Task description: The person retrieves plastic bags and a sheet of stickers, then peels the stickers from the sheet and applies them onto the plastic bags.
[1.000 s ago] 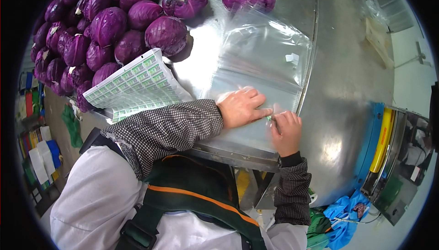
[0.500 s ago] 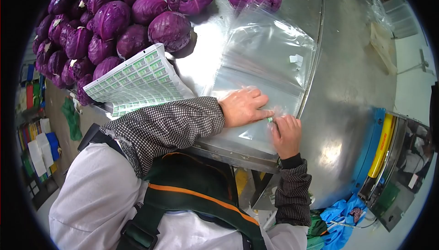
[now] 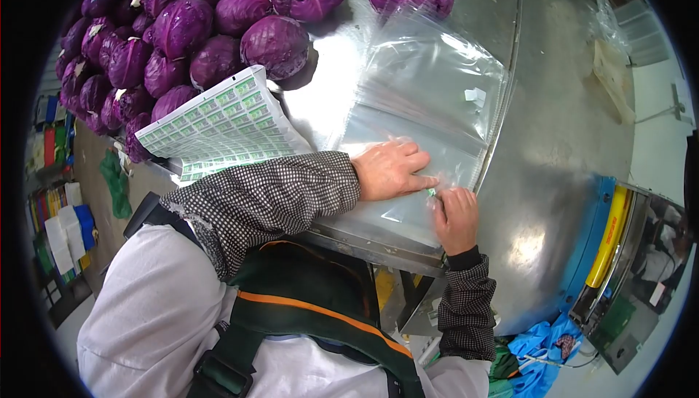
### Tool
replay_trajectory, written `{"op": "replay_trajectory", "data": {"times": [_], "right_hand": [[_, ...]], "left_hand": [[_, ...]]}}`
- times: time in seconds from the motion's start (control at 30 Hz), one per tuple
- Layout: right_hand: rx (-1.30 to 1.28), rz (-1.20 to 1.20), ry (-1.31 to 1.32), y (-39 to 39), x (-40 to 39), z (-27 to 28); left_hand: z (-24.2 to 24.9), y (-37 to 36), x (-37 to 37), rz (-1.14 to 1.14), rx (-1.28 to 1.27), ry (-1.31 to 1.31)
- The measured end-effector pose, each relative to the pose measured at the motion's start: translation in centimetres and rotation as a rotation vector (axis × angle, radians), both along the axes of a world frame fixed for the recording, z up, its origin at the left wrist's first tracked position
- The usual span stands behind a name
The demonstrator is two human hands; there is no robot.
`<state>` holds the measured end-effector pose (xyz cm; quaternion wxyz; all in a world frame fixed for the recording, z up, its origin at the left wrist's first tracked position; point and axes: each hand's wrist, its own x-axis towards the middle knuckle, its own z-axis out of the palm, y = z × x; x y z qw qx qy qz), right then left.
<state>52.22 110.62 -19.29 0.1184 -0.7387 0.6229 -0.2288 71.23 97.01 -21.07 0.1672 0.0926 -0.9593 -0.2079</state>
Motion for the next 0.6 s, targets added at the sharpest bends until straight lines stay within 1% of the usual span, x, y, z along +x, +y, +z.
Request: {"op": "replay_trajectory", "data": {"times": [0.23, 0.43, 0.6], "right_hand": [[0.003, -0.014, -0.058, 0.4, 0.2, 0.3], [0.016, 0.011, -0.002, 1.2, 0.0, 0.4], [-0.007, -0.002, -0.033, 1.4, -0.1, 0.3]], "left_hand": [[0.2, 0.0, 0.0, -0.004, 0.0, -0.017], [0.2, 0.1, 0.0, 0.002, -0.024, -0.003], [0.3, 0.1, 0.0, 0.003, -0.033, 0.008]]}}
